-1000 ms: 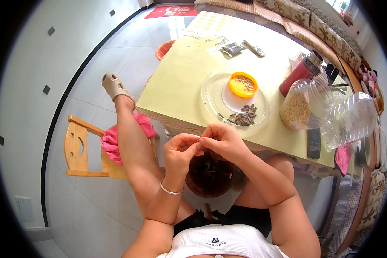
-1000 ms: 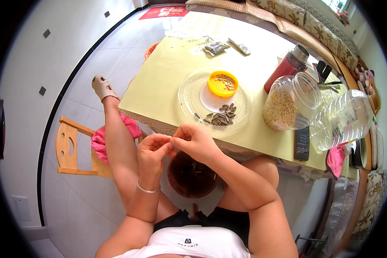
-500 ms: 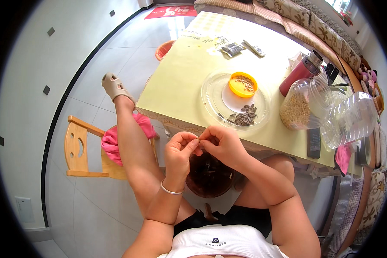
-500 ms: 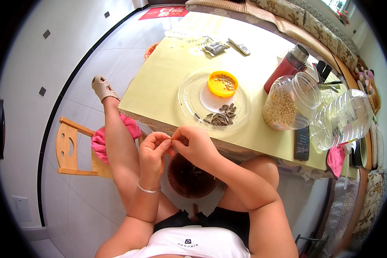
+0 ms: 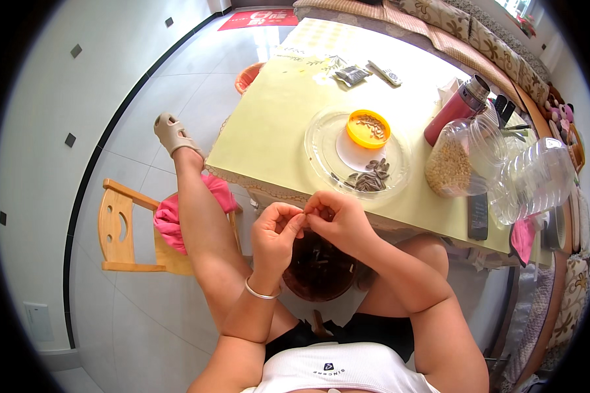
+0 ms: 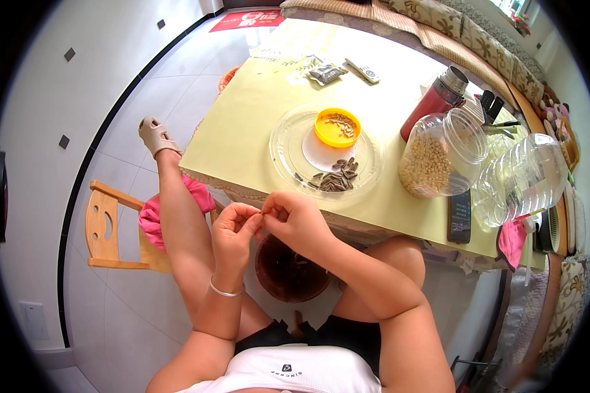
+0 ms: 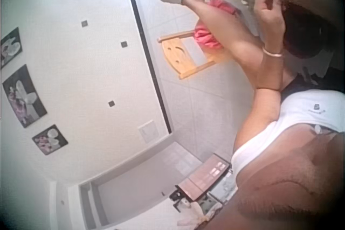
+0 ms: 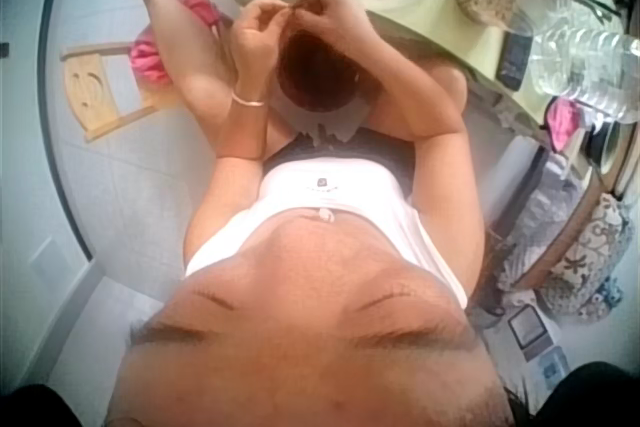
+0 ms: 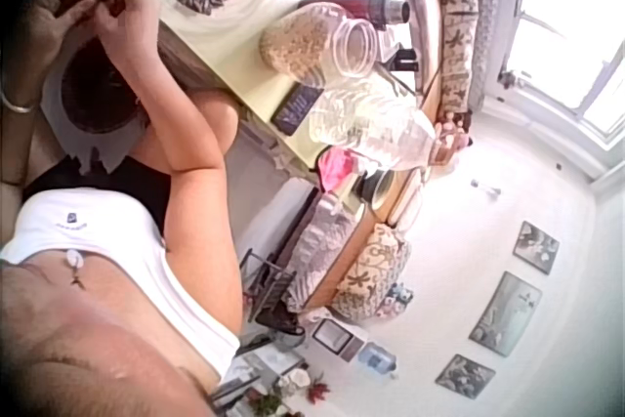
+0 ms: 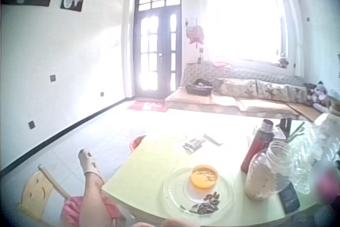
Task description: The person sits at a table and shells sunflower seeds by hand. They pick up seeds from a bowl, crack the shells, and place the kernels into a small yellow container while discarding the shells onto a plate.
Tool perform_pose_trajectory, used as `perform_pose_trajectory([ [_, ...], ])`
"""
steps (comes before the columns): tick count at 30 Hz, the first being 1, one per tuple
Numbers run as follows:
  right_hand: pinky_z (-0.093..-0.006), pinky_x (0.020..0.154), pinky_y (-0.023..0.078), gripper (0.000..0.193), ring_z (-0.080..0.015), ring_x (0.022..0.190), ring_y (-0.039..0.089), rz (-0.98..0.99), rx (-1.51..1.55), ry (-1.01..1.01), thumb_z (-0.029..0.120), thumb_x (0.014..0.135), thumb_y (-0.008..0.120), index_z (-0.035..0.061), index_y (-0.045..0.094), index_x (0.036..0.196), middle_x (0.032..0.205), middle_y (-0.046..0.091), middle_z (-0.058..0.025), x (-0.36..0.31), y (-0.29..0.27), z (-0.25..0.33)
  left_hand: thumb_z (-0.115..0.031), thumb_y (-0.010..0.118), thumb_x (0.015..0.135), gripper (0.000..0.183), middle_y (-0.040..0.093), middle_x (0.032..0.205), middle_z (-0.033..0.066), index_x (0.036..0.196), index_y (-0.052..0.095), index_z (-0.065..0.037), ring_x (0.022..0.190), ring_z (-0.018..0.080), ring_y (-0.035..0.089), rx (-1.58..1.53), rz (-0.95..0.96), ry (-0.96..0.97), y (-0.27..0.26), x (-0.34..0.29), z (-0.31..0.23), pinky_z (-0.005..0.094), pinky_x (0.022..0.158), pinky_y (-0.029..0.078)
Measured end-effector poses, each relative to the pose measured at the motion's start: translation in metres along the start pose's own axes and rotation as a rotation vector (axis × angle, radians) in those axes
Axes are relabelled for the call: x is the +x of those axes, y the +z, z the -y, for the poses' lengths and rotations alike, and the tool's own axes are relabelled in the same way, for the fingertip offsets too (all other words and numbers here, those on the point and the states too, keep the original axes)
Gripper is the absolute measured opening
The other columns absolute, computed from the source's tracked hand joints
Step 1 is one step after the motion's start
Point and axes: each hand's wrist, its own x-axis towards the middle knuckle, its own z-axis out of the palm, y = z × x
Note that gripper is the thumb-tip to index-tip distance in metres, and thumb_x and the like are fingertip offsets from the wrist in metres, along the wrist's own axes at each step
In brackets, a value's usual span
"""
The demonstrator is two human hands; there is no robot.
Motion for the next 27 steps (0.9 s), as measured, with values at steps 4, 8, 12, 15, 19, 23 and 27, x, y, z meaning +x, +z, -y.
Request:
perform_pose_trajectory([
  [4, -0.024, 0.053, 0.047, 0.005, -0.0093, 0.061, 0.062, -0.066, -0.063, -0.125, -0.002, 0.082, 0.065, -0.002, 0.06, 0.084, 0.07, 0.062, -0.0064, -0.003, 0.005, 0.007, -0.003, 0.067, 0.091, 0.006, 0.067, 0.081, 0.0035, 0.094, 0.063, 0.0, 0.066, 0.0066, 0.057, -0.061, -0.011, -0.022, -0.001, 0.001, -0.002, 0.018, 0.061, 0.046],
  [8, -0.0247, 0.054, 0.048, 0.006, -0.0105, 0.062, 0.064, -0.107, -0.089, -0.195, -0.003, 0.082, 0.065, -0.0027, 0.059, 0.084, 0.073, 0.062, -0.0073, -0.004, 0.008, 0.005, -0.002, 0.067, 0.091, 0.006, 0.067, 0.082, 0.0043, 0.095, 0.063, 0.0, 0.066, 0.0073, 0.057, -0.156, -0.02, -0.06, 0.0, 0.0, 0.001, 0.0185, 0.061, 0.047],
  [12, -0.024, 0.054, 0.048, 0.005, -0.009, 0.063, 0.062, -0.055, 0.233, -0.012, -0.001, 0.084, 0.064, -0.0019, 0.059, 0.083, 0.074, 0.062, -0.0039, -0.003, 0.008, 0.004, -0.001, 0.067, 0.091, 0.006, 0.066, 0.082, 0.0046, 0.094, 0.062, 0.0, 0.066, 0.0078, 0.057, -0.218, -0.015, -0.076, 0.0, 0.0, 0.003, 0.0188, 0.061, 0.047],
  [15, -0.0223, 0.055, 0.046, 0.004, -0.0074, 0.063, 0.06, -0.007, 0.461, 0.111, 0.0, 0.084, 0.063, -0.0005, 0.06, 0.082, 0.075, 0.062, -0.0015, 0.004, 0.001, -0.005, 0.0, 0.066, 0.09, 0.006, 0.066, 0.081, 0.0037, 0.095, 0.062, 0.0, 0.065, 0.0078, 0.057, -0.169, 0.005, -0.084, 0.001, -0.001, 0.003, 0.0184, 0.061, 0.046],
  [19, -0.021, 0.054, 0.044, 0.002, -0.0069, 0.06, 0.057, -0.106, 0.464, 0.102, 0.002, 0.084, 0.062, 0.0001, 0.063, 0.085, 0.075, 0.064, -0.0015, 0.017, -0.025, 0.002, 0.001, 0.066, 0.087, 0.004, 0.065, 0.078, 0.0023, 0.09, 0.065, 0.0, 0.064, 0.0065, 0.056, 0.089, 0.155, -0.164, 0.0, -0.002, -0.002, 0.0192, 0.059, 0.045],
  [23, -0.0237, 0.056, 0.047, 0.006, -0.008, 0.06, 0.059, -0.51, 0.043, -0.09, 0.003, 0.085, 0.064, -0.0023, 0.065, 0.088, 0.073, 0.065, -0.004, 0.054, -0.083, -0.017, -0.004, 0.071, 0.079, 0.004, 0.064, 0.074, 0.0089, 0.083, 0.07, -0.002, 0.065, 0.0183, 0.06, 0.581, 0.364, -0.07, 0.0, -0.006, 0.003, 0.0304, 0.061, 0.049],
  [27, -0.026, 0.059, 0.049, 0.012, -0.0119, 0.065, 0.06, -0.666, -0.223, -0.075, 0.005, 0.086, 0.066, -0.0027, 0.068, 0.095, 0.076, 0.067, -0.0064, 0.075, -0.121, -0.033, -0.011, 0.073, 0.075, 0.009, 0.062, 0.077, 0.0156, 0.082, 0.073, -0.006, 0.077, 0.034, 0.062, 0.929, 0.514, 0.098, 0.006, -0.013, 0.009, 0.0394, 0.069, 0.051],
])
